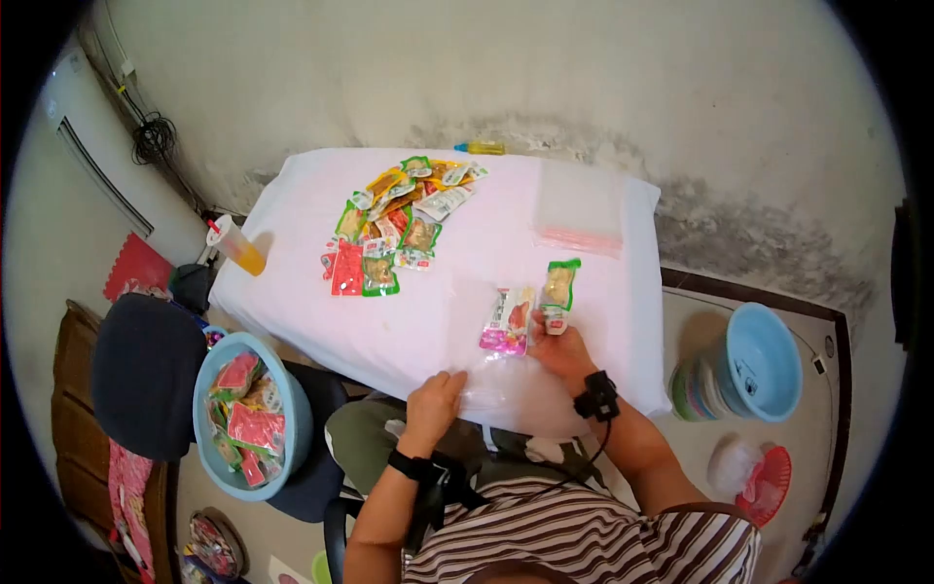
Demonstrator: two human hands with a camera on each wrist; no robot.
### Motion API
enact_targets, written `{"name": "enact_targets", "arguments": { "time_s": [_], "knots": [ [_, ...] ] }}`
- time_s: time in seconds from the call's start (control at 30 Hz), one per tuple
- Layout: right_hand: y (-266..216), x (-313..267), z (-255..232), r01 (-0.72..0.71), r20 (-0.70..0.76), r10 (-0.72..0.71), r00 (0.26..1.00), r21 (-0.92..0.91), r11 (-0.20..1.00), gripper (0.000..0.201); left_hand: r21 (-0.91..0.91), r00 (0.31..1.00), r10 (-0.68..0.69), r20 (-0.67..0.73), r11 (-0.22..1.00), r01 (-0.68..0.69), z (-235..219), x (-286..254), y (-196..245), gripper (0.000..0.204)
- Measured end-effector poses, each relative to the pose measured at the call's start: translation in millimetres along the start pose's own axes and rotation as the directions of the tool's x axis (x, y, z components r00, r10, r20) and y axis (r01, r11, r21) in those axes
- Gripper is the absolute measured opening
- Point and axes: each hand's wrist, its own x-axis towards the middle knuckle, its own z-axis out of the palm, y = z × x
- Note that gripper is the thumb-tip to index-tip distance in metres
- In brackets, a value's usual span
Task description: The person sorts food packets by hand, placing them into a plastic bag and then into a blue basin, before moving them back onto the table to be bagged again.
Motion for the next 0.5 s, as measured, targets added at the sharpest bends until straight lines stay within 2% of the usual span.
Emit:
{"name": "enact_targets", "arguments": {
  "time_s": [0.07,0.17,0.2,0.23,0.3,0.33,0.4,0.43,0.5],
  "knots": [
    [10.3,38.8,11.0,0.218,-0.032,-0.222,0.975,-0.094,0.971,0.018,-0.011,1.0,-0.001,-0.008,1.0,0.001,4.5,-1.0,-0.5,0.027],
    [2.4,97.7,13.1,0.251,-0.078,-0.269,0.96,-0.185,0.95,0.018,-0.014,1.0,-0.021,-0.023,1.0,0.02,16.5,11.5,-5.9,0.03],
    [-1.0,113.3,11.4,0.48,0.294,-0.446,0.845,-0.785,0.391,0.02,-0.047,0.998,-0.037,-0.047,0.998,0.035,20.8,19.5,-7.1,0.03],
    [-9.1,123.0,26.3,0.483,0.297,-0.446,0.844,-0.782,0.393,0.02,-0.084,0.996,-0.055,-0.071,0.995,0.049,23.8,27.7,-5.8,0.029],
    [-30.2,135.6,59.0,0.191,-0.05,-0.266,0.963,-0.574,0.796,0.019,-0.108,0.994,-0.085,-0.062,0.991,0.077,29.3,40.1,1.4,0.029],
    [-39.9,135.9,67.0,0.192,-0.05,-0.268,0.962,-0.575,0.795,0.019,-0.116,0.993,-0.098,-0.063,0.989,0.09,31.7,45.8,5.6,0.03],
    [-61.6,120.5,76.4,0.237,0.113,-0.275,0.955,-0.847,0.475,0.024,-0.134,0.991,-0.116,-0.06,0.985,0.107,32.1,48.1,11.8,0.03],
    [-67.1,100.9,81.2,0.225,0.101,-0.274,0.957,-0.851,0.474,0.024,-0.154,0.988,-0.142,-0.053,0.979,0.133,30.4,44.3,16.4,0.03],
    [-75.8,51.0,99.0,0.207,0.07,-0.349,0.934,-0.905,0.373,0.025,-0.181,0.985,-0.17,-0.04,0.97,0.16,26.2,37.1,23.3,0.029]
  ]
}}
